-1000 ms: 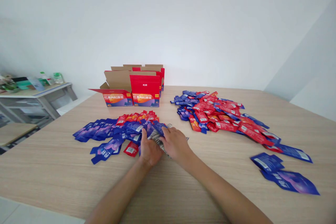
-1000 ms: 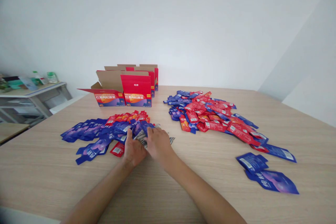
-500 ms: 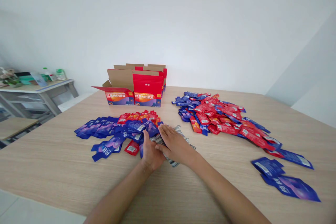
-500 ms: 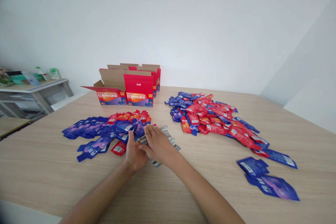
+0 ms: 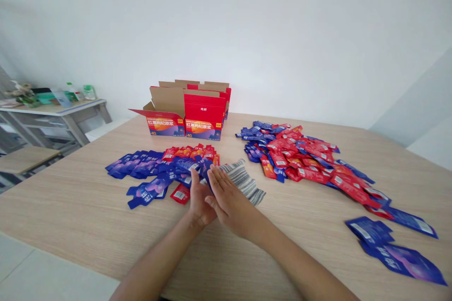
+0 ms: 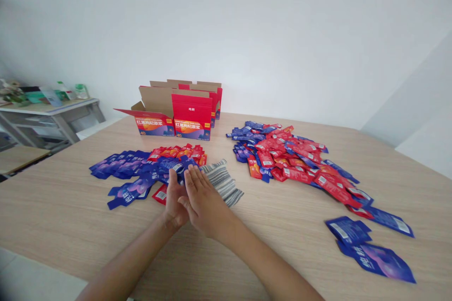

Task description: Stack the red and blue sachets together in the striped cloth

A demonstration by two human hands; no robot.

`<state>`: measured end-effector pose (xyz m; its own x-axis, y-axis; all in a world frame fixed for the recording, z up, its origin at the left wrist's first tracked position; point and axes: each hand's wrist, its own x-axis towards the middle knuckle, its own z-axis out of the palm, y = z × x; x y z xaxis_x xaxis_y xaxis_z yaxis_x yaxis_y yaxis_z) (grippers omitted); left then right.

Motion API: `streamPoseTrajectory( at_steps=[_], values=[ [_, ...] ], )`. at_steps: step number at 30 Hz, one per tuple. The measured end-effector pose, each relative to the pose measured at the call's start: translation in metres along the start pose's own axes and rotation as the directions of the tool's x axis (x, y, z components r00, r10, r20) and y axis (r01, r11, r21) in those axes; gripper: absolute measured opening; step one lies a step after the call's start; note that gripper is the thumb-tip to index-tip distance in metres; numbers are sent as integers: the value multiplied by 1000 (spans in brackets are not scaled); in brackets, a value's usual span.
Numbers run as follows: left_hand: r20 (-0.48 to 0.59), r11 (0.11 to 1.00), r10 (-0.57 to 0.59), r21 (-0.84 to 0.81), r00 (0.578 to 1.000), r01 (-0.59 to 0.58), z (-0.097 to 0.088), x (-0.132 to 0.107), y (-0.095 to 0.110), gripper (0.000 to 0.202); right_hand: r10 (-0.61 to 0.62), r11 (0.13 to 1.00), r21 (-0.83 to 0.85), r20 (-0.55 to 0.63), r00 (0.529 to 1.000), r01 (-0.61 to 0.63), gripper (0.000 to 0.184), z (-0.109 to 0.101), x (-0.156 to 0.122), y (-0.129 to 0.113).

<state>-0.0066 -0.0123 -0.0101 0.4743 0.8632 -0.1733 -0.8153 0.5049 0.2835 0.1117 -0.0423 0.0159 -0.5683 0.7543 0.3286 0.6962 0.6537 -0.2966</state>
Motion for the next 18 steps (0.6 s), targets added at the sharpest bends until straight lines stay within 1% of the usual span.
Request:
streamPoseTrajectory(
  at_steps=[2, 3, 5, 6, 7, 9, 11, 13, 14, 16, 18],
  values=[
    [101, 994, -113, 23, 988, 111, -2, -1, -10, 80, 69, 998, 7, -54, 996, -69, 65, 1, 2, 15],
    [129, 986, -167, 44, 977, 163, -3, -2, -15, 81, 93, 996, 20, -68, 993, -92, 65, 1, 3, 22],
    [151, 970, -237, 82, 960, 227, -4, -2, -21, 85, 106, 993, 60, -72, 992, -102, 66, 0, 3, 32],
    [149, 970, -238, 86, 960, 227, -5, -2, -23, 87, 94, 993, 76, -63, 994, -89, 67, -1, 3, 35],
    [143, 977, -211, 76, 967, 202, -6, -1, -23, 88, 73, 994, 82, -49, 996, -68, 68, -2, 3, 36],
    [115, 993, -118, 36, 986, 114, -7, 1, -18, 90, 36, 997, 62, -8, 999, -36, 66, -5, 3, 31],
    [75, 999, -44, 5, 996, 44, -7, 4, -10, 93, 24, 1000, 2, 52, 998, -24, 61, -8, 2, 21],
    [40, 1000, 1, -15, 999, -1, -6, 7, -1, 97, 36, 997, -65, 109, 993, -29, 60, -12, -1, 9],
    [30, 999, 27, -26, 999, -26, -4, 8, 3, 97, 47, 995, -89, 133, 990, -35, 64, -13, -3, 3],
    [27, 997, 63, -41, 998, -62, -1, 10, 8, 93, 78, 992, -111, 169, 983, -60, 83, -16, -8, -5],
    [44, 998, 58, -36, 997, -57, 1, 9, 8, 90, 117, 989, -115, 185, 976, -97, 100, -18, -12, -10]
  ],
)
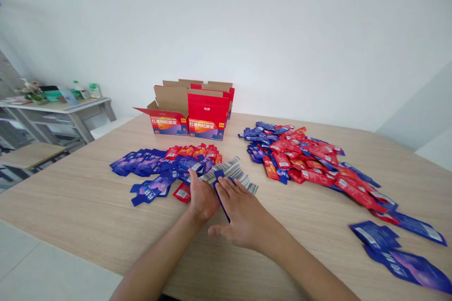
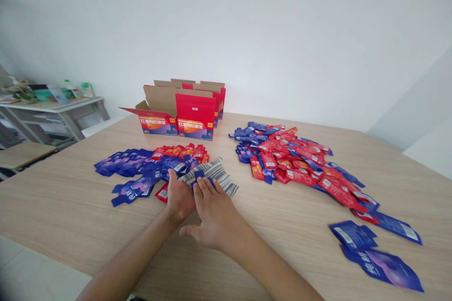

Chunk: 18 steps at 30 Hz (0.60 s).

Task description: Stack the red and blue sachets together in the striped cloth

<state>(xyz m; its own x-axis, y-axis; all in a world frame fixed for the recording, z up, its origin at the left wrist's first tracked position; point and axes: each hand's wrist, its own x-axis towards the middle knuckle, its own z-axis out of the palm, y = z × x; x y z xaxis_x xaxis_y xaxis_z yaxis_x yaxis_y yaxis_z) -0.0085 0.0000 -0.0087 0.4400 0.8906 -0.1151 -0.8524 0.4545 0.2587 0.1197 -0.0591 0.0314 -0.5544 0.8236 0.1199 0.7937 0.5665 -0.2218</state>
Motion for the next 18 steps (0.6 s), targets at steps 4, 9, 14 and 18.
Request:
streamPoseTrajectory(
  at_steps=[4, 9, 14, 18],
  values=[
    [84, 997, -71, 2, 994, 71, 0, -2, -7, 88, 49, 999, -20, -54, 997, -50, 104, 1, 0, 1],
    [149, 976, -216, 7, 965, 217, -2, -1, -15, 95, 69, 995, -63, -100, 993, -76, 114, 5, 5, 16],
    [151, 981, -193, 36, 969, 190, -5, 3, -9, 94, 11, 997, -71, -104, 995, -18, 122, 3, 9, 26],
    [161, 986, -169, 25, 972, 167, -8, 5, 1, 96, -27, 997, -75, -132, 991, 18, 118, 3, 14, 25]
  ],
)
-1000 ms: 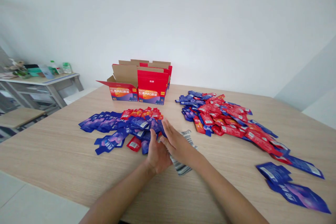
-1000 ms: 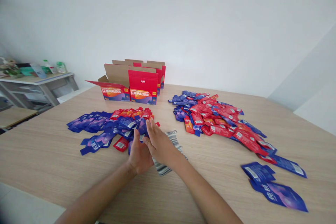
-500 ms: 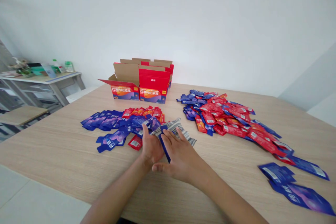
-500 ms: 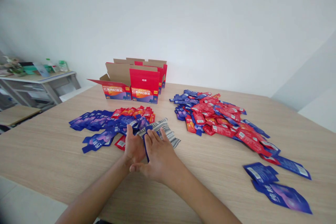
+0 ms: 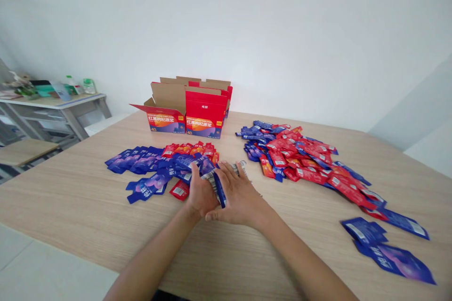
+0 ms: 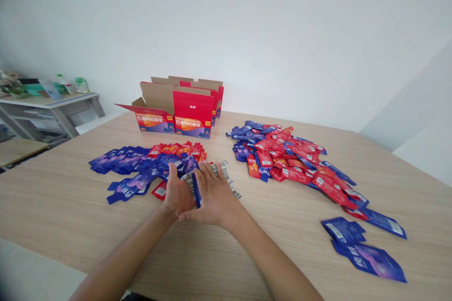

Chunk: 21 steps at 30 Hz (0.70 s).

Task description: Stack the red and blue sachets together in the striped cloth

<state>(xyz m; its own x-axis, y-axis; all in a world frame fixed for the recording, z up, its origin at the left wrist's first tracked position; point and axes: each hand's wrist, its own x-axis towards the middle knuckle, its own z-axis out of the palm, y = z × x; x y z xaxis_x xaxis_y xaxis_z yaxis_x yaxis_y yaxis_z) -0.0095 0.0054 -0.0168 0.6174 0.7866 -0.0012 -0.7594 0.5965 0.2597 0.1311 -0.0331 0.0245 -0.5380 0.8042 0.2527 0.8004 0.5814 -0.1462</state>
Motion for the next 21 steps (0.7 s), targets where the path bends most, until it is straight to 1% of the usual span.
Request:
streamPoseTrajectory(
  at_steps=[4, 8, 10, 12, 14, 16, 19, 21],
  values=[
    [-17, 1000, 23, -9, 1000, -23, 3, -1, 1, 101, -13, 999, -33, 8, 1000, 13, 122, 4, 0, -3],
    [-90, 997, 70, -10, 993, -71, 8, -1, 0, 101, 14, 999, -44, 107, 994, -9, 127, 6, -8, -11],
    [-126, 993, 112, -18, 986, -116, 8, 0, 4, 97, 7, 1000, -30, 145, 989, -3, 128, 5, -12, -17],
    [-127, 987, 154, -27, 980, -159, 7, 2, 10, 95, -6, 1000, -13, 152, 988, 9, 127, 3, -13, -21],
    [-96, 985, 168, -23, 981, -171, 6, 2, 12, 95, -4, 1000, -20, 124, 992, 6, 121, 2, -10, -23],
    [-69, 990, 139, -11, 988, -140, 5, 1, 7, 95, 17, 997, -70, 58, 998, -13, 108, 4, -5, -18],
    [-57, 999, 50, 9, 997, -50, 5, -2, -11, 94, 86, 980, -176, -62, 994, -96, 87, 11, 3, -1],
    [-59, 999, -36, 23, 998, 37, 5, -4, -25, 90, 142, 962, -220, -102, 985, -161, 77, 16, 7, 11]
  ],
)
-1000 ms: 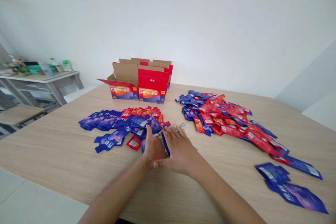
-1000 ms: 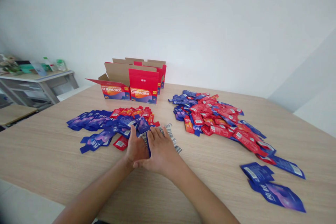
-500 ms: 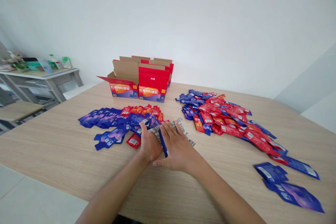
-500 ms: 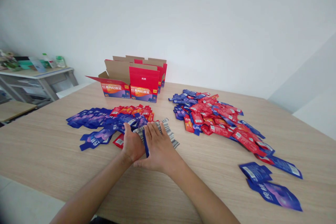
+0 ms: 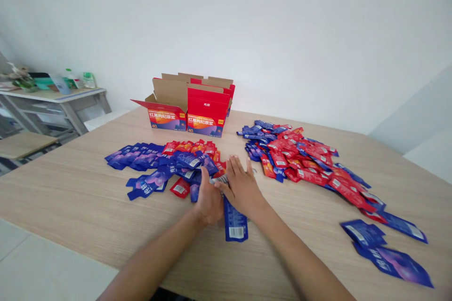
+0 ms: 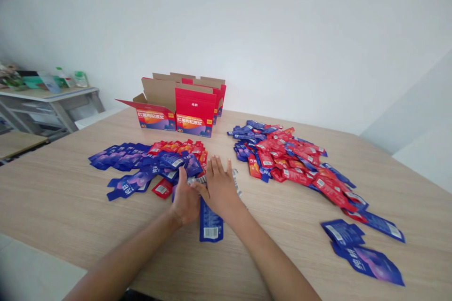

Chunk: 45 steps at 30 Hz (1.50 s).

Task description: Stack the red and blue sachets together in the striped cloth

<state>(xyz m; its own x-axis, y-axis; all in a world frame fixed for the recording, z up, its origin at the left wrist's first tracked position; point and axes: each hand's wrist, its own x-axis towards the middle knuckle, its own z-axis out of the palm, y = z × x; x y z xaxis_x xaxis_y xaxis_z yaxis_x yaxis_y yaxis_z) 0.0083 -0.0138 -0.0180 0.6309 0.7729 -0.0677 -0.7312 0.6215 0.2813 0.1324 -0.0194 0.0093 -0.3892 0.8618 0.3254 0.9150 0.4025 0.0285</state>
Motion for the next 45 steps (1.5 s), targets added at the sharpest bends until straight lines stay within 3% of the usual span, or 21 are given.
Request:
streamPoseTrajectory(
  at_steps=[4, 7, 10, 17, 24, 27, 32, 37, 40, 42, 45],
  values=[
    [-77, 997, -74, 24, 994, 76, 2, 0, -14, 77, 50, 998, -22, -46, 998, -51, 58, 12, 3, 8],
    [-135, 996, 23, 86, 991, -12, 1, -1, -12, 51, 41, 999, -17, -180, 983, -45, 43, 11, 4, 5],
    [-122, 980, 139, 160, 983, -119, -1, -2, -9, 31, 41, 998, -27, -274, 961, -50, 36, 6, 4, 2],
    [-110, 971, 126, 219, 986, -100, -6, -2, -10, 32, 24, 998, -44, -245, 969, -36, 41, 6, 3, 6],
    [-132, 918, -32, 389, 991, 82, -10, -1, -24, 44, 70, 998, -1, 37, 997, -70, 38, -1, 10, 15],
    [-175, 883, -72, 446, 982, 144, -12, -2, -36, 46, 70, 997, -45, 36, 997, -68, 38, -11, 11, 26],
    [-283, 893, 35, 439, 959, 97, -15, 0, -48, 52, 143, 990, 6, -57, 988, -143, 41, -19, 10, 40],
    [-289, 898, 240, 430, 927, -98, -7, 7, -29, 50, 202, 976, 129, -239, 950, -175, 47, -16, 7, 26],
    [-296, 892, 349, 396, 889, -218, -1, 8, -11, 37, 184, 980, 127, -253, 950, -156, 60, -9, 4, 5],
    [-318, 935, 286, 299, 904, -190, 4, 7, 0, 29, 167, 980, 147, -227, 960, -136, 62, -4, 2, -6],
    [-272, 980, 158, 159, 949, -118, 10, 3, 9, 44, 163, 978, 168, -232, 959, -126, 61, 3, 2, -10]
  ],
)
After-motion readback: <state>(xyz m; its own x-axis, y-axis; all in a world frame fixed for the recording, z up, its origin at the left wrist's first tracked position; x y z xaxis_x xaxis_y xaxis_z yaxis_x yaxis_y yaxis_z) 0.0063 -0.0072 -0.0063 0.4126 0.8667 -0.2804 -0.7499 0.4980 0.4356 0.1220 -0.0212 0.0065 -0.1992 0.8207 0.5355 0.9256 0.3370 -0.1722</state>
